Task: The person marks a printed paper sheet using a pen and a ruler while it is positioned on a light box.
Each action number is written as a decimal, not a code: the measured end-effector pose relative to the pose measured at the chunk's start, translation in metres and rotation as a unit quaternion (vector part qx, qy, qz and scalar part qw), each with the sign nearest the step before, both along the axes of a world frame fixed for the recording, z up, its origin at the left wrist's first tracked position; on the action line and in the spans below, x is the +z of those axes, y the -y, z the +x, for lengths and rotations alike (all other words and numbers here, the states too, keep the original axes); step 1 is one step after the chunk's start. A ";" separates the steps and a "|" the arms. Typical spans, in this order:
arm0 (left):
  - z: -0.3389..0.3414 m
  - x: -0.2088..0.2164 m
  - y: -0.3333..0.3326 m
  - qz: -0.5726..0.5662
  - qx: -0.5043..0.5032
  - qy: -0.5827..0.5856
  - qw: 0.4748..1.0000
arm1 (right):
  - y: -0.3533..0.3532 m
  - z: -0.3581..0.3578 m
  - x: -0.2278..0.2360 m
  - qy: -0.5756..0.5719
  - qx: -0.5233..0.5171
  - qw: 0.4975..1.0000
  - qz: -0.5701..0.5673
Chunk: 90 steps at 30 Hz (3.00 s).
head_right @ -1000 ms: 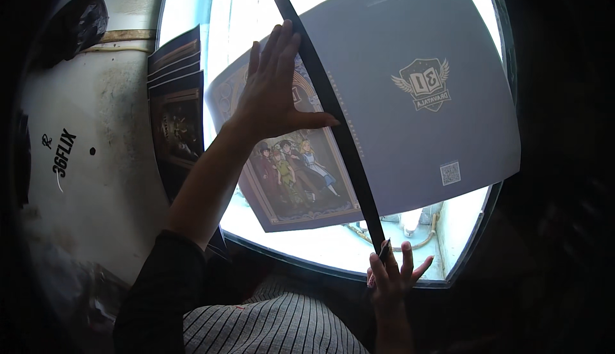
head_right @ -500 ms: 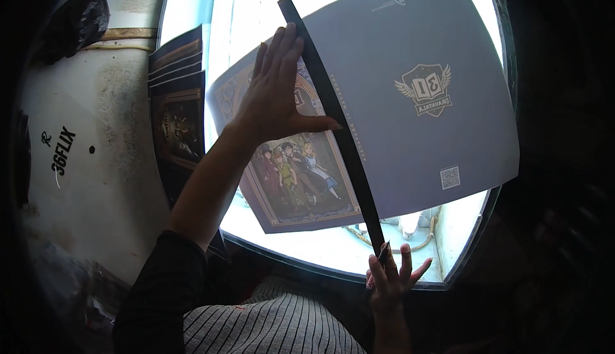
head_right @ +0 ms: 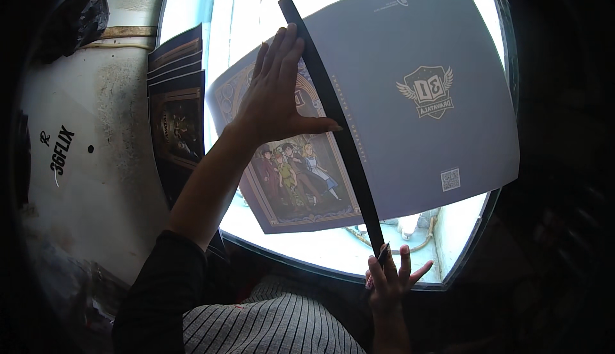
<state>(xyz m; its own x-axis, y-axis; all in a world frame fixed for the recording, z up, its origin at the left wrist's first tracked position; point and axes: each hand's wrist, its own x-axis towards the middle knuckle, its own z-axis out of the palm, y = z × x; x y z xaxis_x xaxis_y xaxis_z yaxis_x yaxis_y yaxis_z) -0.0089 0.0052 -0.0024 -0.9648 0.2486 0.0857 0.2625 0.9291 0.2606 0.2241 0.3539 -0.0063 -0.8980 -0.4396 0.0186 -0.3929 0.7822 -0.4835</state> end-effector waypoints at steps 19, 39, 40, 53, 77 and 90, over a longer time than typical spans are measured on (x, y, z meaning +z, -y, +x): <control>0.000 0.009 0.000 0.011 0.000 0.021 1.000 | 0.004 -0.001 0.006 0.032 -0.014 0.999 -0.005; -0.001 0.013 -0.015 -0.013 -0.001 0.024 1.000 | 0.001 0.001 -0.002 0.012 -0.028 0.999 -0.013; 0.000 0.011 -0.013 -0.014 0.000 0.026 1.000 | 0.002 0.001 -0.002 0.013 -0.026 0.999 -0.014; 0.000 0.003 -0.010 -0.019 -0.005 0.010 1.000 | 0.002 0.001 -0.004 0.000 -0.028 1.000 -0.005; 0.002 0.006 -0.007 -0.035 0.010 0.032 0.999 | 0.002 0.000 -0.007 -0.010 -0.014 0.999 -0.033; 0.005 0.008 -0.005 -0.037 0.023 0.065 0.997 | 0.002 0.001 -0.002 0.009 -0.009 1.000 -0.017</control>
